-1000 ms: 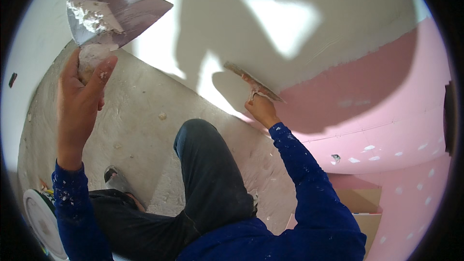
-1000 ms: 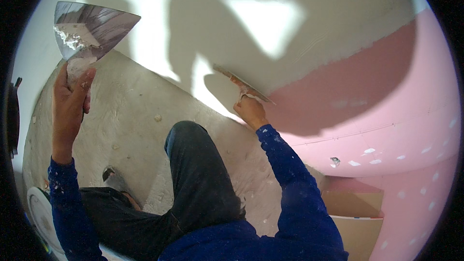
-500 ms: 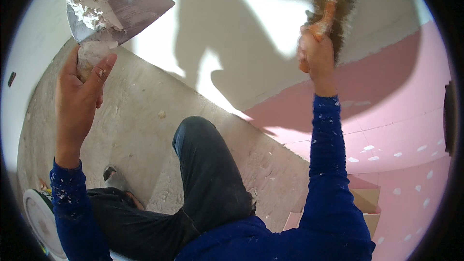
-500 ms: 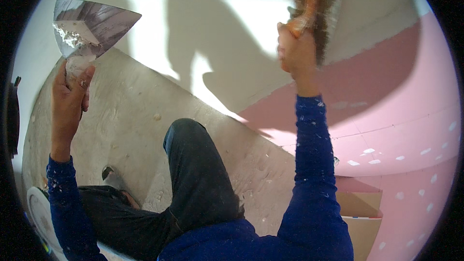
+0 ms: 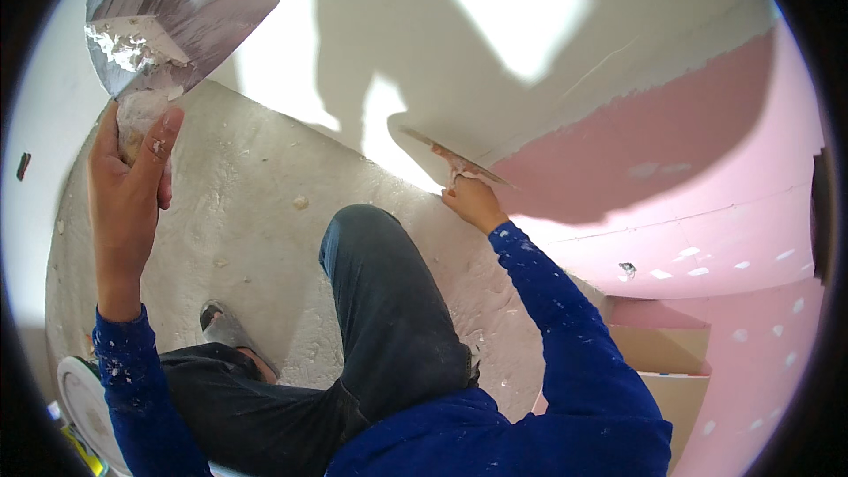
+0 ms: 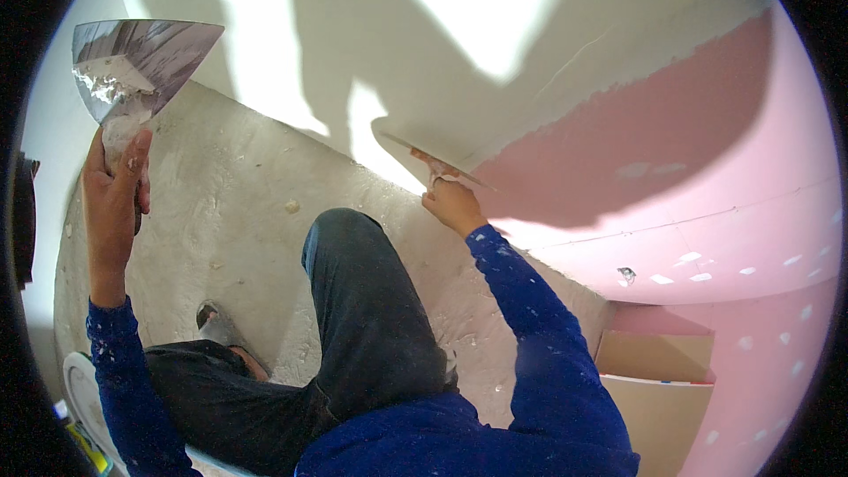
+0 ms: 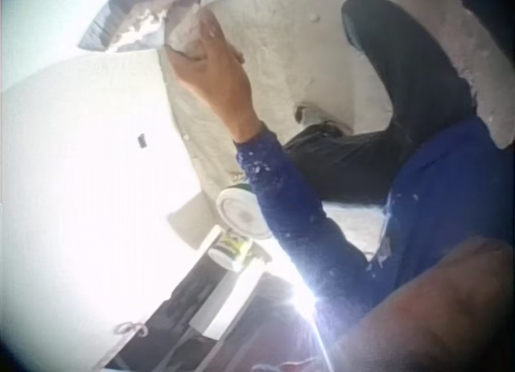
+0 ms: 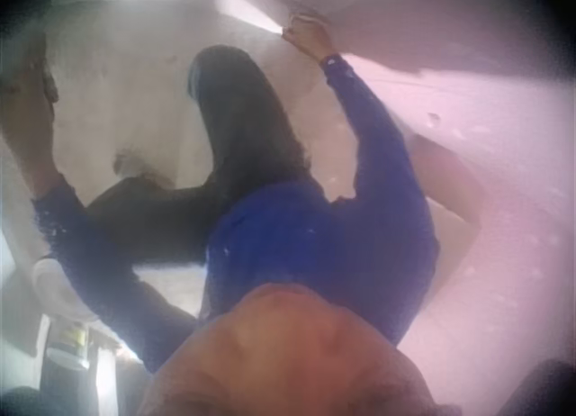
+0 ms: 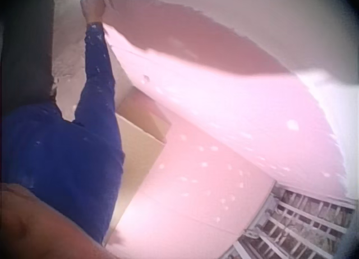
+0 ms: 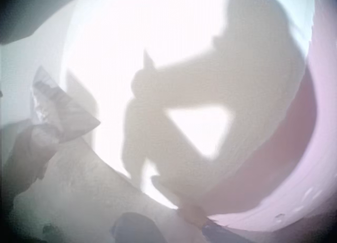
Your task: The person applies plaster to a wall using a trowel and a hawk. They repeatedly scoop plaster from the hawk and spread it onto the wall surface, smoothing it with the trowel.
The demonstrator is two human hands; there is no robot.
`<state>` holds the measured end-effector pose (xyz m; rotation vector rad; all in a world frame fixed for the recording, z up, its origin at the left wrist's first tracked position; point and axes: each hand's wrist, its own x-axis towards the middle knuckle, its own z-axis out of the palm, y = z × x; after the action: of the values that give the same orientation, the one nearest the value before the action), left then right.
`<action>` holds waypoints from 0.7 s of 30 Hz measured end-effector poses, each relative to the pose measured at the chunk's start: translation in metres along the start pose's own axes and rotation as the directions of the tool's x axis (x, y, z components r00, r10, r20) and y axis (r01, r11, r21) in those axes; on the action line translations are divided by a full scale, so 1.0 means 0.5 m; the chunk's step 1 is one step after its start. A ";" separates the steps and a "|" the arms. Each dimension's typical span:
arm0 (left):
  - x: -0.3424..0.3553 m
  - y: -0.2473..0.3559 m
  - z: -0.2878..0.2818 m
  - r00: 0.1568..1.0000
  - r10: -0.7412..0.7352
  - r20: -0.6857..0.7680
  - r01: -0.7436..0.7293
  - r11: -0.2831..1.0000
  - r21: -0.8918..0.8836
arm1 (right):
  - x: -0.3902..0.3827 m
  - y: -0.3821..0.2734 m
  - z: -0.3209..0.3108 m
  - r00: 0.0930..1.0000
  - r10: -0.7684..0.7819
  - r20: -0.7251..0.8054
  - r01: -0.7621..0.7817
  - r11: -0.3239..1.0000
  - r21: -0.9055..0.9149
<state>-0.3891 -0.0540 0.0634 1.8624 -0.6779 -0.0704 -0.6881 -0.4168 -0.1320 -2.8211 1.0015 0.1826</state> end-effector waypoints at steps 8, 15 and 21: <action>-0.005 0.004 0.001 0.999 0.051 -0.011 -0.051 0.999 0.018 | 0.055 -0.001 0.047 0.997 0.065 0.043 -0.063 0.997 -0.045; -0.008 0.001 0.000 0.999 0.028 -0.034 -0.028 1.000 -0.002 | 0.062 -0.024 0.010 0.987 0.130 -0.096 -0.129 0.992 0.017; -0.006 0.000 0.010 0.998 0.019 -0.060 -0.018 1.000 0.008 | 0.023 -0.032 -0.158 0.936 0.120 -0.331 -0.054 0.978 0.200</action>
<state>-0.3934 -0.0570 0.0605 1.8578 -0.6544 -0.0001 -0.6639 -0.4255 -0.0547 -2.6877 1.1424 -0.3878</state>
